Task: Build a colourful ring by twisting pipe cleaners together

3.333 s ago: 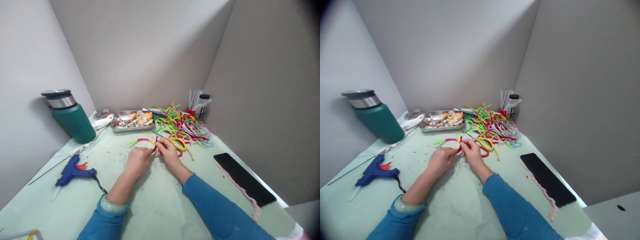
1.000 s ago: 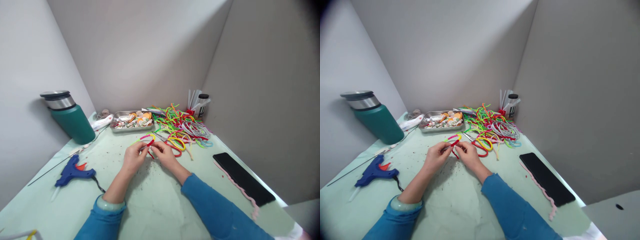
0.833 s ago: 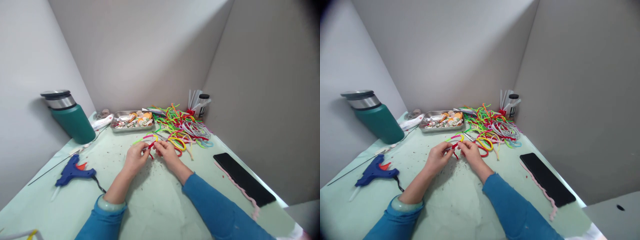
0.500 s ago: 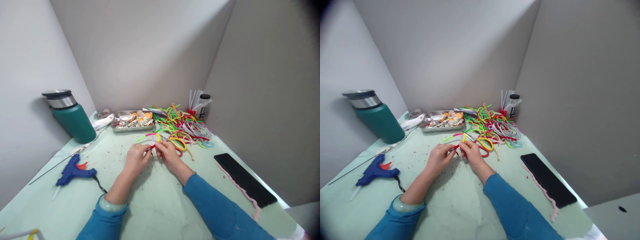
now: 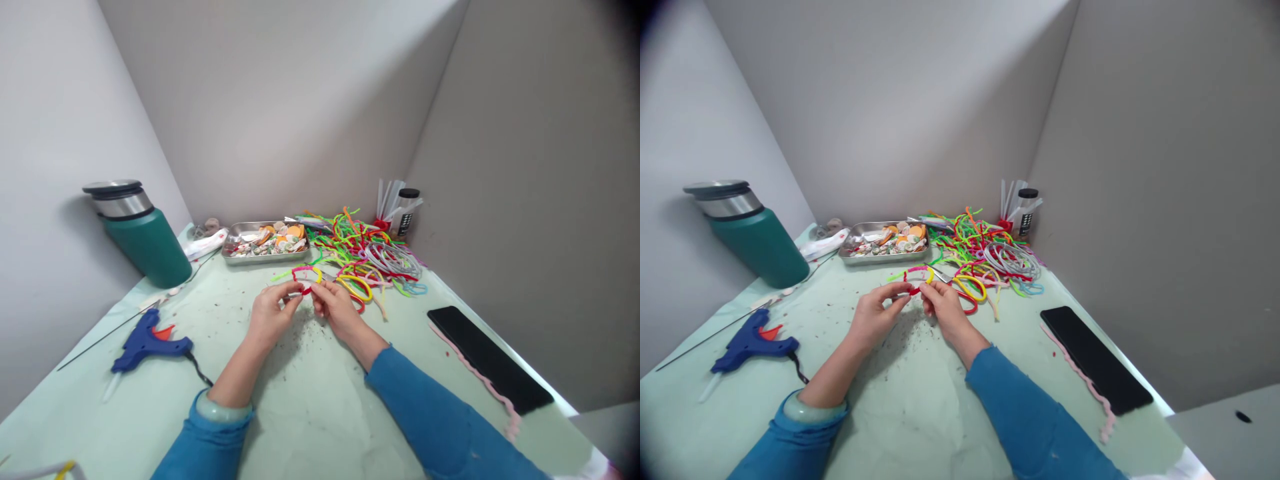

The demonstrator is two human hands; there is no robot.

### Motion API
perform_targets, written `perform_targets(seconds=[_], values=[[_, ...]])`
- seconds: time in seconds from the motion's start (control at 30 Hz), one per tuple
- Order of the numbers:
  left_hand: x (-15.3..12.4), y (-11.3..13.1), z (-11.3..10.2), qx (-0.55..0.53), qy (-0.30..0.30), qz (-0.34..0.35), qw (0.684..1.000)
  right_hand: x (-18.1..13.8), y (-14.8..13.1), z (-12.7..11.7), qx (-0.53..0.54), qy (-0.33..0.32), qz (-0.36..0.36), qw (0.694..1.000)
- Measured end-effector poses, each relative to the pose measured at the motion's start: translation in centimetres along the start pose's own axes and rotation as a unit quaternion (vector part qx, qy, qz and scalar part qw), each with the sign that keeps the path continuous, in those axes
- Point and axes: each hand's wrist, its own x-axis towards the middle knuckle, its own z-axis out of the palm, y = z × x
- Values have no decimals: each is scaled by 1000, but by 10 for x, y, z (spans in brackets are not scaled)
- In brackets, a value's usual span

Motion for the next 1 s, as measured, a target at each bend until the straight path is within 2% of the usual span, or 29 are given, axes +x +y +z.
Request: perform_targets(seconds=[0.2,0.4,0.57,0.73,1.0], values=[[2,5,-1,-72,6,-21,997,2,2,-1,5,0,6,1000],[2,6,-2,-44,23,-54,997,2,2,0,10,3,4,1000],[3,-1,1,-103,-25,-100,989,1,3,-1,18,1,2,1000],[3,-3,2,-145,-37,-89,985,1,3,-2,13,0,5,1000],[3,0,0,-107,-45,-53,992,1,3,-2,18,1,7,1000]])
